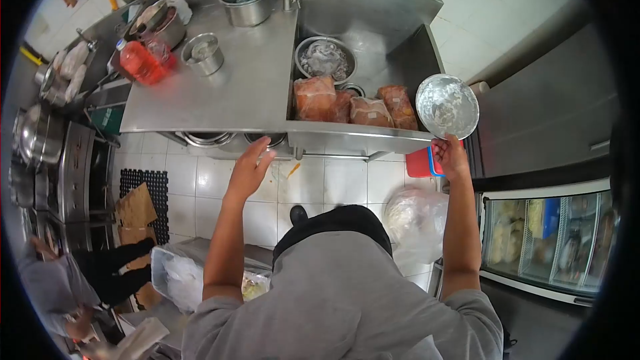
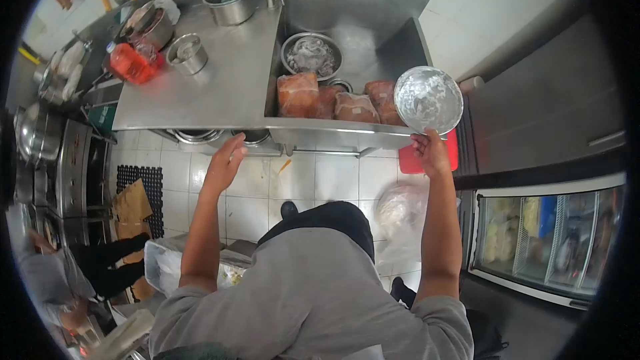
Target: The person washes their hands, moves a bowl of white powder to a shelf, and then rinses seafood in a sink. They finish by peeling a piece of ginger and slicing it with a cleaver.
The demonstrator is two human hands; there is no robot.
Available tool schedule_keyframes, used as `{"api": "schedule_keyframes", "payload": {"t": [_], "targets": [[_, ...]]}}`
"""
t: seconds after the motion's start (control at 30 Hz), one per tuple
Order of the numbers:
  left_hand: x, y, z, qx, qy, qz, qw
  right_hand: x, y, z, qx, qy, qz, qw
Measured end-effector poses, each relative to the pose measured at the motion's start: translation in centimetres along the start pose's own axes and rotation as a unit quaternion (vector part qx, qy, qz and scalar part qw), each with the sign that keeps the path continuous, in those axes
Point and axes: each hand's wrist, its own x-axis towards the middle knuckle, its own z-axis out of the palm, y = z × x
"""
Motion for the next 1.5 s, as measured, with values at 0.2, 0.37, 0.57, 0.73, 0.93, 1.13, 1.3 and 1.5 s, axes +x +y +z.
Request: {"api": "schedule_keyframes", "payload": {"t": [0.2,0.37,0.57,0.73,0.93,1.13,1.3,1.5], "targets": [[12.0,2.1,2.4,-0.105,-0.062,0.007,0.993,10.5,0.0,1.0,-0.03,-0.019,0.045,0.998],[24.7,5.6,3.2,-0.023,-0.055,0.011,0.998,22.2,1.1,2.1,-0.125,-0.018,0.102,0.987],[40.8,2.6,4.9,0.166,0.031,0.09,0.981,35.3,3.1,2.5,-0.357,-0.027,0.21,0.91],[49.8,0.8,6.5,0.341,0.023,0.087,0.936,41.6,5.3,2.9,-0.41,-0.074,0.234,0.878],[55.3,-0.5,7.6,0.417,0.026,0.05,0.907,48.8,7.0,0.7,-0.685,-0.198,-0.053,0.699],[56.5,-0.4,8.8,0.417,-0.069,0.026,0.906,48.6,5.1,2.4,-0.599,0.048,-0.189,0.777],[55.9,-2.2,9.0,0.437,-0.069,0.026,0.896,47.4,-2.0,9.0,-0.421,-0.096,-0.151,0.889],[56.1,-2.0,7.3,0.46,-0.001,0.076,0.885,44.1,-12.0,17.6,-0.378,-0.316,-0.152,0.857]]}}
